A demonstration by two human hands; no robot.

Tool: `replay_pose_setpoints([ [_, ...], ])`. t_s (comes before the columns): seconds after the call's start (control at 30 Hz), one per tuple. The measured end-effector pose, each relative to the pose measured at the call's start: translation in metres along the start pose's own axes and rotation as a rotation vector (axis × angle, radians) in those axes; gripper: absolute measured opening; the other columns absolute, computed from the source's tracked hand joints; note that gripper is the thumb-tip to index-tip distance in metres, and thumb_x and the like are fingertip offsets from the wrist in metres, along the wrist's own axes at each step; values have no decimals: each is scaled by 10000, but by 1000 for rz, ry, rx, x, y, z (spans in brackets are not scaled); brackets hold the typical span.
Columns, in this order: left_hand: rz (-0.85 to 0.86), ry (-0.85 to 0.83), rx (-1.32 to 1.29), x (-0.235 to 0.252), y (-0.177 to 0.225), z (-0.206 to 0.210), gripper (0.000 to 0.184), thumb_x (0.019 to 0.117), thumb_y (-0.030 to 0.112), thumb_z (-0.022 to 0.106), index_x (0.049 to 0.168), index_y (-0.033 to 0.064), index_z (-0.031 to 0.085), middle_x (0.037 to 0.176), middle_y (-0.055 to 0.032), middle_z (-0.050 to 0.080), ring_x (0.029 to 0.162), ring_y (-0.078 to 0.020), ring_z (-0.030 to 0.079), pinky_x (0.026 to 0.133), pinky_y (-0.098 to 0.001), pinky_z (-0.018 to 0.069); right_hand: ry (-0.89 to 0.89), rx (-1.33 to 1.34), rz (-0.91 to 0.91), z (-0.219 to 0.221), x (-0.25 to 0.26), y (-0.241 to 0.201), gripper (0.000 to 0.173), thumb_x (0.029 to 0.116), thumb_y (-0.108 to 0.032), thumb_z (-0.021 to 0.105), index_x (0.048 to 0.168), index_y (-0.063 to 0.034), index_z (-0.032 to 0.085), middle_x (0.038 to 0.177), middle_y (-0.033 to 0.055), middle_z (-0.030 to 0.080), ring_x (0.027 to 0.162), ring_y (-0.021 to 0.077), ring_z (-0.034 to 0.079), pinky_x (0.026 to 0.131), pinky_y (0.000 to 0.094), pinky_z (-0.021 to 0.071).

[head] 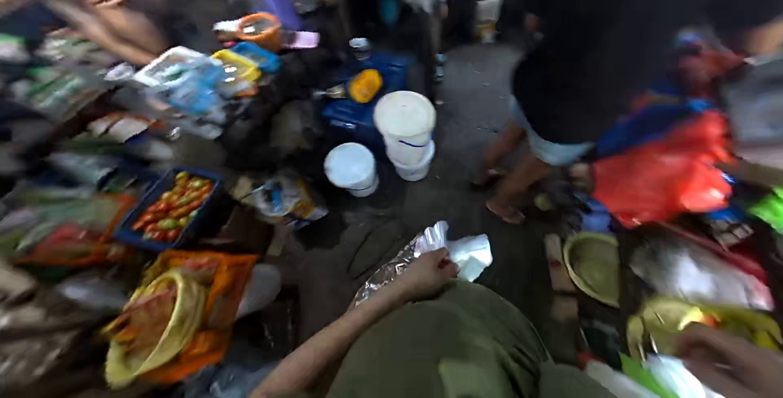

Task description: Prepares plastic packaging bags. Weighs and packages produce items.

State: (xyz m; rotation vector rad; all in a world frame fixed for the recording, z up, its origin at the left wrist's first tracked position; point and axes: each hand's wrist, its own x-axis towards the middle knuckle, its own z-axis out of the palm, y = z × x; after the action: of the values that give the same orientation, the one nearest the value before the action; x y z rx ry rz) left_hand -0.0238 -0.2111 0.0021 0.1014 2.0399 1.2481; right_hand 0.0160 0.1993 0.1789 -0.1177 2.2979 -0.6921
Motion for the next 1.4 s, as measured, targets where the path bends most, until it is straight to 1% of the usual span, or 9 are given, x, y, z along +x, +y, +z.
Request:
replay_pose_setpoints([
  [0.17,-141,318,-163,-56,-78,-92,380,1068,323,517,1181,-23,625,998,-190,673,926,-302,662,878,-530,524,-280,187,-242,60,219,-80,276,1025,-145,491,1222,-19,637,1064,107,697,835,184,699,767,396,607],
  [0.47,-382,1043,-676,-119,-195,-181,303,1094,255,442,1058,24,635,710,-9,530,599,-112,498,587,-321,452,-358,-7,-419,99,529,-376,322,1019,-91,604,1314,38,606,1196,199,687,1013,247,692,940,419,554],
  [0.63,-507,1354,-825,-115,-217,-215,291,1089,223,449,1049,22,655,674,16,534,568,-72,493,567,-276,446,-316,-159,-349,128,697,-528,331,985,-97,639,1293,25,654,1224,216,683,1066,273,698,998,422,543],
  [0.8,-599,1463,-1034,-96,-201,-259,249,1097,186,432,1019,27,607,625,45,487,499,-39,445,483,-223,404,-175,-270,-489,131,815,-699,311,988,-186,631,1191,35,714,1214,258,690,1174,411,647,1045,613,474],
  [0.97,-576,1500,-1065,-77,-193,-305,233,1093,183,435,999,58,609,617,60,485,497,-34,443,481,-216,397,-70,354,-329,136,851,-826,410,1037,-236,575,1324,57,571,1298,246,608,1098,321,670,927,468,560],
  [1.1,-490,1391,-860,-64,-202,-337,244,1049,212,529,952,69,701,611,65,534,512,-29,469,516,-234,424,-326,316,-543,160,819,-801,390,1086,-221,483,1404,1,533,1293,237,628,1034,327,696,869,478,589],
  [1.23,-391,1084,-475,-62,-198,-391,277,1005,324,607,981,111,783,765,25,710,693,-62,648,701,-340,555,-781,151,-1053,178,732,-683,348,955,-189,710,1244,2,678,1195,123,716,1097,185,689,1008,387,558],
  [1.3,-274,970,-366,-58,-196,-419,285,1022,319,578,977,109,765,767,32,694,692,-53,636,696,-318,550,-786,118,-1143,176,683,-629,371,886,-228,797,1182,-13,735,1202,108,724,1167,188,652,1084,409,489],
  [1.4,-28,762,-332,-47,-191,-450,285,1062,280,504,1009,93,713,699,68,583,590,-13,524,580,-221,473,-447,136,-1210,170,635,-562,291,888,-294,805,1054,-56,789,1097,94,754,1148,238,647,1112,498,407],
])
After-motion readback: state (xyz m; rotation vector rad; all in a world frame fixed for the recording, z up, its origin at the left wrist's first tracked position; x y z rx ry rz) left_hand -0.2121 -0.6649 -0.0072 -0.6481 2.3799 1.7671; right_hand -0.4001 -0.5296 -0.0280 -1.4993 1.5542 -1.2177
